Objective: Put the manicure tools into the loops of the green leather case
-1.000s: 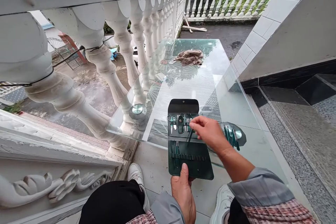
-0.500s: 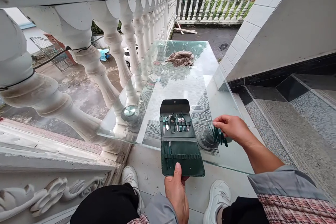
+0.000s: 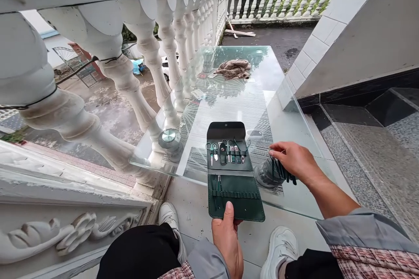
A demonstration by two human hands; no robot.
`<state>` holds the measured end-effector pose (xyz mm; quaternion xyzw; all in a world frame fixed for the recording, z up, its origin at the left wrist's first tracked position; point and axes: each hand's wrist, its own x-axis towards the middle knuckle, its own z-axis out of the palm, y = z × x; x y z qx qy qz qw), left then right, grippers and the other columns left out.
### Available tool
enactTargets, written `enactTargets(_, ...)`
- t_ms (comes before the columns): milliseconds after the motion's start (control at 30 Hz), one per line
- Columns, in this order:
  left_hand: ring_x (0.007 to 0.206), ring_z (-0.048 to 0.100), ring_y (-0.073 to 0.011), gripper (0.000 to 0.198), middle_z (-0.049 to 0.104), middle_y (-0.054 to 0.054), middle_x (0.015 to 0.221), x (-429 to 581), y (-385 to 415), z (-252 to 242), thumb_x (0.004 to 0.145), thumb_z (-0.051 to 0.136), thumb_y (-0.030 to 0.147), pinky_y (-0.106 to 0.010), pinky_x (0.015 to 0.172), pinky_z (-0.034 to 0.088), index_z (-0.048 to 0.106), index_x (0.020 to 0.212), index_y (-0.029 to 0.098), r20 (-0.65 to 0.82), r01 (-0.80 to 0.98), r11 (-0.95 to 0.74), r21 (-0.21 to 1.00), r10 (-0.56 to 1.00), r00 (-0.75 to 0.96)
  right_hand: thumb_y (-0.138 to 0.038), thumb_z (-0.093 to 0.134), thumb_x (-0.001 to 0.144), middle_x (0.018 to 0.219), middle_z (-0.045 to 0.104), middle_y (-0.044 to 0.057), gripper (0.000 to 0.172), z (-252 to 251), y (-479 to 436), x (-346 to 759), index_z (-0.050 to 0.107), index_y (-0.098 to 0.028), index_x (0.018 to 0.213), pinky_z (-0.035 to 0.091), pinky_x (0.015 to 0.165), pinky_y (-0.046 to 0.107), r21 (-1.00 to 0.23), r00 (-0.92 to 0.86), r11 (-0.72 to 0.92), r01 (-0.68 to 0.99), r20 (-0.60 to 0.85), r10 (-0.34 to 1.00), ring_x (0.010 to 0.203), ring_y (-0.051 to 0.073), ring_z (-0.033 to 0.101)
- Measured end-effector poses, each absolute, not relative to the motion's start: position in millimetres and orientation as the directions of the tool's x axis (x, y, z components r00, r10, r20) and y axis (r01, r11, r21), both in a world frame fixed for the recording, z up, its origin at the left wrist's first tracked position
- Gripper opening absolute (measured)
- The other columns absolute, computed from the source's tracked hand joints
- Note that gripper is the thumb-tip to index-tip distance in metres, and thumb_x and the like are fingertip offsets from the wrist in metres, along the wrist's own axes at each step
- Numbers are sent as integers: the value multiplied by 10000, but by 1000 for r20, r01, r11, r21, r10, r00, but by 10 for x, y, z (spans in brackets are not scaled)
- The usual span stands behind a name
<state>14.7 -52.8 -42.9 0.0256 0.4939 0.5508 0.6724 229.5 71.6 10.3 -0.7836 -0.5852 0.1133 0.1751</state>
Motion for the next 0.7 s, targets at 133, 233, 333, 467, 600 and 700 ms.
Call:
enactTargets(133, 1071, 597, -273, 524, 619, -131, 1180, 153, -504, -358, 777, 672, 388, -299, 839, 520, 554, 1228, 150, -619, -748, 324, 579, 772, -144, -319, 526, 749, 880, 693, 46, 187, 215, 619, 1949, 686, -234, 796, 442, 747, 344, -554, 234, -112, 825, 155, 960, 817, 216, 605)
enactTargets(233, 1089, 586, -279, 543, 616, -135, 1185, 159, -486, -365, 778, 667, 403, -316, 849, 519, 542, 1241, 148, -610, -758, 275, 591, 768, -197, -318, 509, 759, 822, 697, 11, 183, 259, 508, 1528, 672, -237, 771, 451, 758, 308, -745, 49, -22, 667, 14, 999, 799, 186, 608)
enactTargets(333, 1107, 575, -277, 571, 604, -136, 1205, 159, -478, -426, 752, 704, 372, -325, 879, 505, 530, 1251, 155, -606, -767, 249, 591, 765, -219, -308, 501, 766, 740, 683, 4, 186, 248, 433, 1182, 668, -227, 751, 445, 659, 280, -788, -107, -67, 612, -166, 980, 704, 168, 601)
enactTargets(467, 1115, 569, -286, 585, 605, -150, 1198, 147, -479, -500, 713, 744, 374, -349, 914, 485, 558, 1214, 136, -591, -771, 240, 590, 779, -209, -320, 486, 792, 762, 689, 18, 223, 226, 444, 989, 670, -210, 730, 412, 644, 272, -734, -133, -75, 675, -221, 966, 699, 161, 590)
enactTargets(600, 1099, 581, -287, 534, 615, -146, 1184, 134, -480, -500, 722, 739, 368, -357, 914, 484, 586, 1180, 139, -584, -746, 253, 617, 782, -217, -309, 538, 767, 764, 701, 21, 178, 221, 504, 937, 670, -211, 700, 401, 678, 275, -700, -126, -77, 710, -234, 964, 732, 168, 596)
enactTargets(700, 1108, 576, -286, 490, 619, -139, 1181, 128, -481, -470, 743, 718, 341, -348, 914, 483, 593, 1173, 141, -589, -741, 265, 617, 780, -211, -279, 582, 728, 711, 686, 9, 117, 220, 527, 897, 652, -209, 666, 398, 634, 264, -711, -127, -96, 696, -254, 959, 692, 158, 586)
